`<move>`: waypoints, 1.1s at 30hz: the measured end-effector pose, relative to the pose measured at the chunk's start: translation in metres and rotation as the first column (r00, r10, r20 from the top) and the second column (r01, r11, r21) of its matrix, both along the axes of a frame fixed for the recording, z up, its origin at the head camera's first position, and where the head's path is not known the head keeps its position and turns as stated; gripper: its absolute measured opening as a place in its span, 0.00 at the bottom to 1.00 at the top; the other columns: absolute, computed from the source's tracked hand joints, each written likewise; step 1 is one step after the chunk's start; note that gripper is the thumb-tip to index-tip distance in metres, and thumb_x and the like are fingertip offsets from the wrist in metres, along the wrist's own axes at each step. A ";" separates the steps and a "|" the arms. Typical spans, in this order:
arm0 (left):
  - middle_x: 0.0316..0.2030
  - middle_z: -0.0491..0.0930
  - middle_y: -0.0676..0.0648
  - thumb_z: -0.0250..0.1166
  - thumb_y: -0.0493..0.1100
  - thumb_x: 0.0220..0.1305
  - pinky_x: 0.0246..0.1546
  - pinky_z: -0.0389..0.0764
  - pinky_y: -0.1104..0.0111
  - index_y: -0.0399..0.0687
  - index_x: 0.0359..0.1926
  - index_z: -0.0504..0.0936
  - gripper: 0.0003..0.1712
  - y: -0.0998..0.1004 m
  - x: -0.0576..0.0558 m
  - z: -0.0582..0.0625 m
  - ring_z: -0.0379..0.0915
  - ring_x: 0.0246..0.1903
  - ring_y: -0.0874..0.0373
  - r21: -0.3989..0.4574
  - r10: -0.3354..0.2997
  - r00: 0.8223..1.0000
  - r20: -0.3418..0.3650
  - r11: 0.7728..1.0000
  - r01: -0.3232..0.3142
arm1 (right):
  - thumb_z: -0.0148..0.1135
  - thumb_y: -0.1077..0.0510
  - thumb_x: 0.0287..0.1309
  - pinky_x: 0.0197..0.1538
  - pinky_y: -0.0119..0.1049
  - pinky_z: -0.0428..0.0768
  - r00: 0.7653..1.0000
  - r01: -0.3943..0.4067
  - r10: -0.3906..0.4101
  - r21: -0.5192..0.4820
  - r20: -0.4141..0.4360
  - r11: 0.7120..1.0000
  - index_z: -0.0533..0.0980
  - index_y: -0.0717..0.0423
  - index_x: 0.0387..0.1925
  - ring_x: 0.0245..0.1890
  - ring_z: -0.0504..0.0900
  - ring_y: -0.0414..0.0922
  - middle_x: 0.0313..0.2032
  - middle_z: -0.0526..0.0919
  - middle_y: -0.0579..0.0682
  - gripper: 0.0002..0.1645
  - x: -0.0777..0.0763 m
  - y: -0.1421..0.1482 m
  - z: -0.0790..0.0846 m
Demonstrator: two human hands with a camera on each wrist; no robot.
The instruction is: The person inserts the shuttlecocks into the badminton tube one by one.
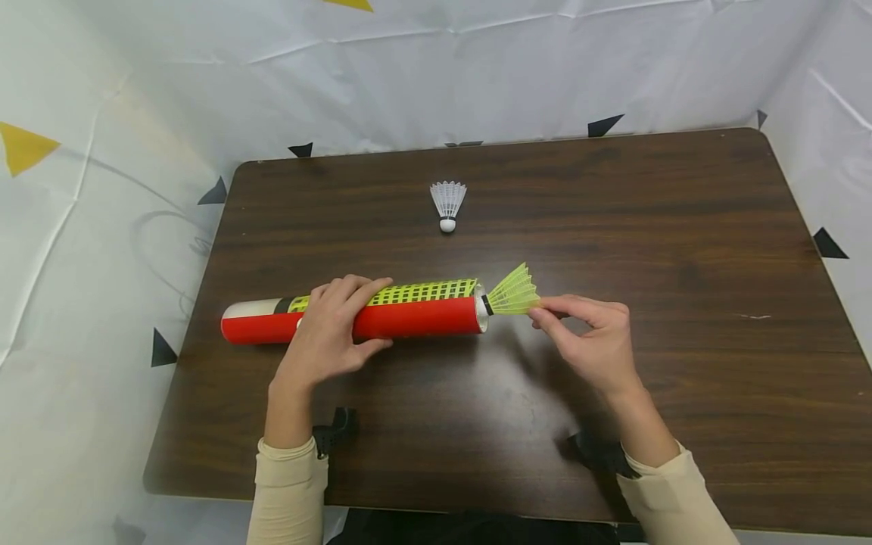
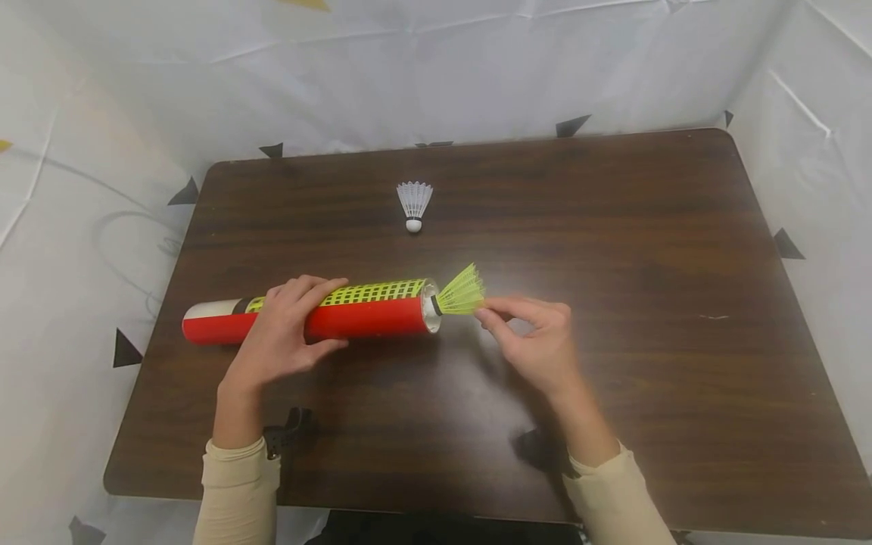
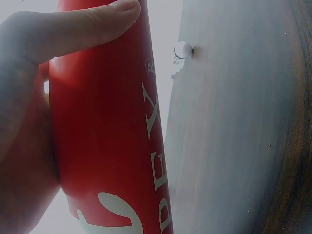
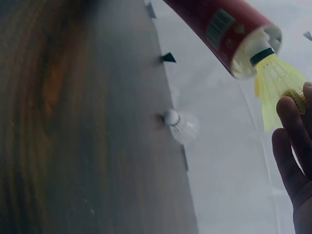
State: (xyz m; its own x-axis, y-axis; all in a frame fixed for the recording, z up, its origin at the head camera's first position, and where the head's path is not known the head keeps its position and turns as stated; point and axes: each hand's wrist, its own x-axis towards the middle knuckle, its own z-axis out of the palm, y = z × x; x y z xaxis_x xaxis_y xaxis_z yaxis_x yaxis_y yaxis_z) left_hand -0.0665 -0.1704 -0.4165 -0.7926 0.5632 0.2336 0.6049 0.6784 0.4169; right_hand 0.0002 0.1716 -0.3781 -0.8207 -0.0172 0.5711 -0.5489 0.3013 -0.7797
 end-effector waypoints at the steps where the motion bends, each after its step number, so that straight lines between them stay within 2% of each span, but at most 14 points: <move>1: 0.54 0.73 0.51 0.81 0.52 0.39 0.55 0.65 0.49 0.56 0.67 0.70 0.51 0.000 0.000 0.000 0.68 0.52 0.52 -0.002 0.001 1.000 0.001 1.000 -0.001 | 0.69 0.83 0.38 0.34 0.25 0.79 1.000 -0.010 0.010 -0.002 -0.005 1.000 0.83 0.72 0.28 0.24 0.83 0.40 0.23 0.85 0.58 0.12 0.000 -0.002 -0.001; 11: 0.54 0.73 0.51 0.81 0.52 0.40 0.55 0.65 0.49 0.59 0.68 0.69 0.51 -0.001 0.000 0.000 0.68 0.52 0.52 -0.002 -0.003 1.000 -0.001 1.000 0.003 | 0.70 0.82 0.36 0.35 0.25 0.80 0.996 -0.080 0.080 0.006 -0.040 0.997 0.83 0.72 0.29 0.22 0.83 0.42 0.24 0.85 0.57 0.13 -0.003 -0.017 -0.010; 21: 0.54 0.73 0.51 0.81 0.52 0.40 0.55 0.65 0.49 0.59 0.68 0.69 0.51 -0.001 0.001 -0.001 0.68 0.52 0.53 -0.006 0.000 1.000 -0.003 1.000 0.000 | 0.74 0.74 0.43 0.40 0.25 0.80 0.991 -0.132 0.129 0.084 0.038 0.988 0.87 0.62 0.34 0.28 0.85 0.41 0.31 0.88 0.51 0.13 -0.013 -0.017 -0.039; 27: 0.54 0.73 0.51 0.81 0.51 0.40 0.56 0.64 0.48 0.60 0.68 0.68 0.51 -0.001 0.000 -0.001 0.67 0.53 0.52 -0.001 -0.001 1.000 0.008 1.000 0.001 | 0.73 0.74 0.45 0.42 0.25 0.80 0.981 -0.185 0.173 0.145 0.092 0.972 0.87 0.60 0.37 0.33 0.86 0.41 0.35 0.88 0.49 0.15 -0.017 -0.017 -0.039; 33: 0.54 0.73 0.50 0.81 0.51 0.41 0.57 0.63 0.48 0.58 0.68 0.69 0.50 0.000 0.000 -0.001 0.67 0.53 0.52 0.001 -0.014 1.000 0.005 1.000 0.014 | 0.73 0.73 0.46 0.43 0.26 0.80 0.976 -0.214 0.201 0.197 0.084 0.957 0.87 0.59 0.37 0.35 0.86 0.42 0.36 0.88 0.48 0.15 -0.023 -0.021 -0.036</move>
